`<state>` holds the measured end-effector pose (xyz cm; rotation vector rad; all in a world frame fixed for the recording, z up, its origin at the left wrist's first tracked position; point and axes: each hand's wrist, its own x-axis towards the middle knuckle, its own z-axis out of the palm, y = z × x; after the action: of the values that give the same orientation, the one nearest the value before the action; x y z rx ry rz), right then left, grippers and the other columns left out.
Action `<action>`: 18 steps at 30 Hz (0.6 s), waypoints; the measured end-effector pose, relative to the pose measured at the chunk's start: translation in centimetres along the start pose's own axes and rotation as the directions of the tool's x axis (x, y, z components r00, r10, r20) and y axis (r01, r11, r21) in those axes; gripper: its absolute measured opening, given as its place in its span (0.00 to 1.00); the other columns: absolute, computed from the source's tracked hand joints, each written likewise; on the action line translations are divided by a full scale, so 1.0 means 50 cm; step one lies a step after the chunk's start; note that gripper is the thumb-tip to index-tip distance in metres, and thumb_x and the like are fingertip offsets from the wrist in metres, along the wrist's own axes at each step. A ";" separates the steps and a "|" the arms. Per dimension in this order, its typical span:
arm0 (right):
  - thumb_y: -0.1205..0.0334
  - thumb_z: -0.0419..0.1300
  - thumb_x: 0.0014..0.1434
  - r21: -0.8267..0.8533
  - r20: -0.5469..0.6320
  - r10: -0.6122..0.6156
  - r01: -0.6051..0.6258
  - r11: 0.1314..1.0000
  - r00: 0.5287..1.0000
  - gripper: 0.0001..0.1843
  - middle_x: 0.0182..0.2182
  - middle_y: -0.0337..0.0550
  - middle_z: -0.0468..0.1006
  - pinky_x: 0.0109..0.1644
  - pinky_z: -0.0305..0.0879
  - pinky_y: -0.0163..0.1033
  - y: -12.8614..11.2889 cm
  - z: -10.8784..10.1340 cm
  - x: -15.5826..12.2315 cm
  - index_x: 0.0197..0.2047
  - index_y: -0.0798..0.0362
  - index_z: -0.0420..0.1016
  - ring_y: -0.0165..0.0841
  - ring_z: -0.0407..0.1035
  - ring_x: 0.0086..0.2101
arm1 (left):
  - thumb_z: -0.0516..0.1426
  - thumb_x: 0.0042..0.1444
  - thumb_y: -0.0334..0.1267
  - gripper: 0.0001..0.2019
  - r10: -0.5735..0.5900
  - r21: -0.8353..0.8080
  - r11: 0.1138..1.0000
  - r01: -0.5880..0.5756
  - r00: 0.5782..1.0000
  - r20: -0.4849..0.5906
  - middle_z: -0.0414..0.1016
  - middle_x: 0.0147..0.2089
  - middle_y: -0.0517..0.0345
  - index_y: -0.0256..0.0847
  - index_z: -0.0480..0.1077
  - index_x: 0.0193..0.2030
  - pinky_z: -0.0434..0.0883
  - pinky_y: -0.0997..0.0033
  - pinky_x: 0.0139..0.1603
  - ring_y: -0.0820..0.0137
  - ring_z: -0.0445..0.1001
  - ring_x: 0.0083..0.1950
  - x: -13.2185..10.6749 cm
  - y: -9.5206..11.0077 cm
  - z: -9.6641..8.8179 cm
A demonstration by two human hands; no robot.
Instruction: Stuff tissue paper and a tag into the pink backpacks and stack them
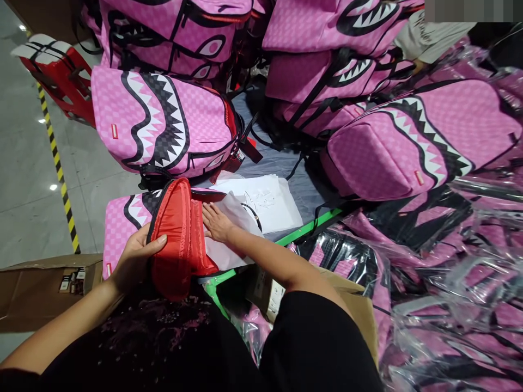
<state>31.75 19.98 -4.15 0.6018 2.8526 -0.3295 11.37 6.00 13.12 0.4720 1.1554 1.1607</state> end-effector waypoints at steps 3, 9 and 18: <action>0.39 0.56 0.62 -0.029 0.058 -0.022 0.023 0.999 0.998 0.47 0.70 0.69 0.53 0.74 0.32 0.61 -0.008 0.007 -0.015 0.71 0.69 0.57 0.57 0.42 0.70 | 0.66 0.54 0.42 0.22 0.001 -0.001 1.000 -0.001 1.000 0.018 0.80 0.51 0.51 0.39 0.74 0.55 0.74 0.66 0.49 0.61 0.79 0.47 0.004 -0.001 0.003; 0.53 0.51 0.67 -0.023 0.084 0.037 -0.035 0.999 0.996 0.33 0.70 0.63 0.57 0.74 0.30 0.62 -0.014 0.005 0.034 0.70 0.62 0.61 0.53 0.46 0.70 | 0.66 0.54 0.43 0.22 0.009 0.048 0.999 -0.010 1.000 0.024 0.80 0.50 0.50 0.38 0.74 0.54 0.74 0.69 0.44 0.61 0.79 0.46 0.010 -0.005 0.006; 0.40 0.61 0.59 -0.032 0.152 -0.107 0.113 0.993 0.983 0.44 0.68 0.66 0.59 0.73 0.30 0.60 0.010 0.012 -0.021 0.68 0.63 0.63 0.53 0.45 0.70 | 0.66 0.54 0.42 0.21 0.023 0.021 0.999 -0.024 0.999 0.045 0.81 0.49 0.51 0.38 0.74 0.54 0.73 0.68 0.47 0.62 0.78 0.47 0.013 -0.010 -0.002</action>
<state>33.03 19.89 -4.56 0.3948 2.7454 -0.3193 11.49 6.39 12.39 0.5273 1.1274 1.1535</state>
